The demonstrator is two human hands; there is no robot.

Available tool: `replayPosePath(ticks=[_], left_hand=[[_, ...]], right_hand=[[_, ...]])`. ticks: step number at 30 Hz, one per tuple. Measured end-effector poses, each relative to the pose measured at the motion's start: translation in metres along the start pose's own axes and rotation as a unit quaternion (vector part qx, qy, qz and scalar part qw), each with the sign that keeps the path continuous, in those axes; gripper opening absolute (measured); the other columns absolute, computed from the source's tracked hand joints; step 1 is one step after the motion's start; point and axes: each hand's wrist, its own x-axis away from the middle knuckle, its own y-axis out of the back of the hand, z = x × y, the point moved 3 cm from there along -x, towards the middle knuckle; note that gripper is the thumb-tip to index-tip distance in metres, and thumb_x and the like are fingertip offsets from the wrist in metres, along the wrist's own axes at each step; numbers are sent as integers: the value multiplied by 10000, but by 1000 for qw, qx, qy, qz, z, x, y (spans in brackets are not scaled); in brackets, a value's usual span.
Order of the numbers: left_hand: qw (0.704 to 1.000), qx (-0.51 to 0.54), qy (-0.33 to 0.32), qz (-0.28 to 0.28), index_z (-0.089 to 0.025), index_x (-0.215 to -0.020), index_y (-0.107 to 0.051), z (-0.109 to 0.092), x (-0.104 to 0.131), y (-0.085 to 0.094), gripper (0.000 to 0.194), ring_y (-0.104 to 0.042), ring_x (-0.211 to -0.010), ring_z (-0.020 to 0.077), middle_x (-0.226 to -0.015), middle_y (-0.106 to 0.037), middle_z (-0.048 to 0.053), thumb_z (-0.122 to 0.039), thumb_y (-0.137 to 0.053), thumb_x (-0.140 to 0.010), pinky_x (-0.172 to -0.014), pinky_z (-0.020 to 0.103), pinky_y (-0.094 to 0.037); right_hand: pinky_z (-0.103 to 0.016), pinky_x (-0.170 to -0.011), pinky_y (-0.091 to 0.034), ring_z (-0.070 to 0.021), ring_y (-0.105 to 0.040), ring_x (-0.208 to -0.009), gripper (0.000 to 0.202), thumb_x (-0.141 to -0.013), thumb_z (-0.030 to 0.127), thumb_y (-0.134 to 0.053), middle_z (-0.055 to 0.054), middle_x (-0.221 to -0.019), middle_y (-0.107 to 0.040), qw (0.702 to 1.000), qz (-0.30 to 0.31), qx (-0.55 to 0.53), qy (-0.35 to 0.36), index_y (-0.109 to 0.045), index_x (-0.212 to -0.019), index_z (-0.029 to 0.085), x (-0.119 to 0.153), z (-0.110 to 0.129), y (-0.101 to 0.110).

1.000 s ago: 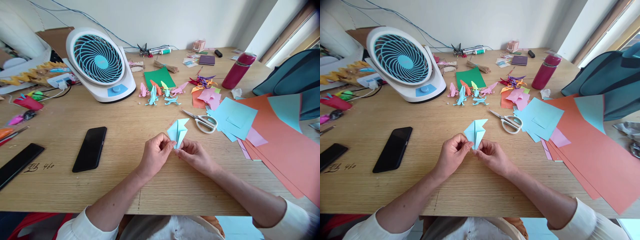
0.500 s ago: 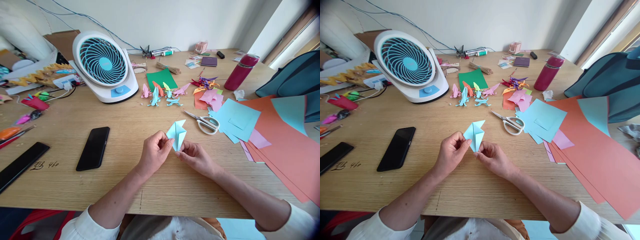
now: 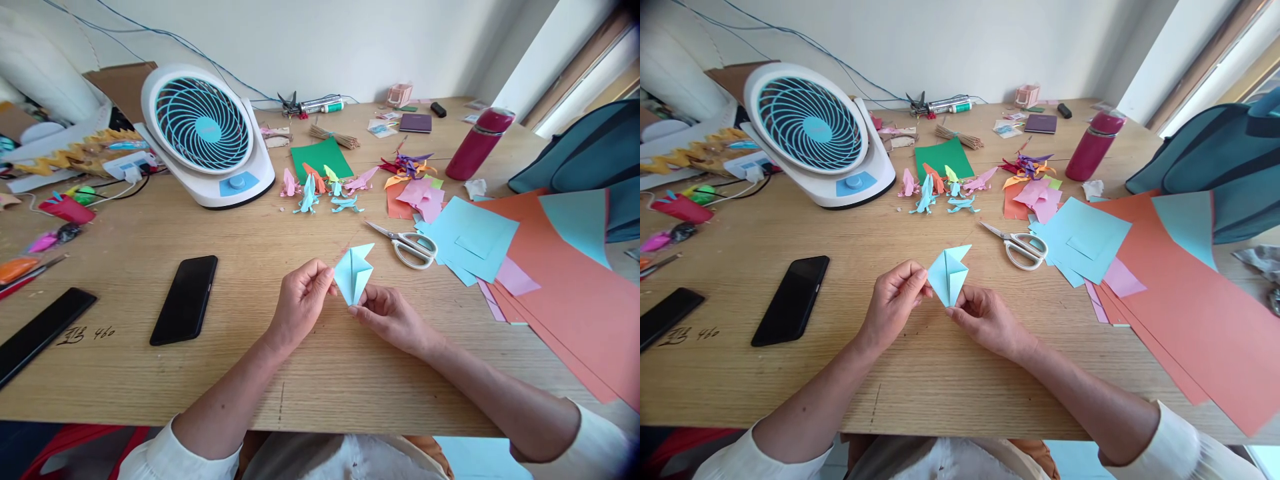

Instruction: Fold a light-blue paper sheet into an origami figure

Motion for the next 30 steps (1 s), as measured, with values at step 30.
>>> replayPosePath(ticks=[30], left_hand=[[992, 52, 101, 45, -140, -630, -610, 19, 2, -14, 291, -412, -557, 77, -579, -504, -46, -366, -771, -719, -523, 204, -329]], right_hand=[[-245, -528, -293, -96, -384, -561, 354, -898, 453, -607, 48, -601, -432, 993, -28, 111, 25, -510, -694, 181, 2, 2, -2]])
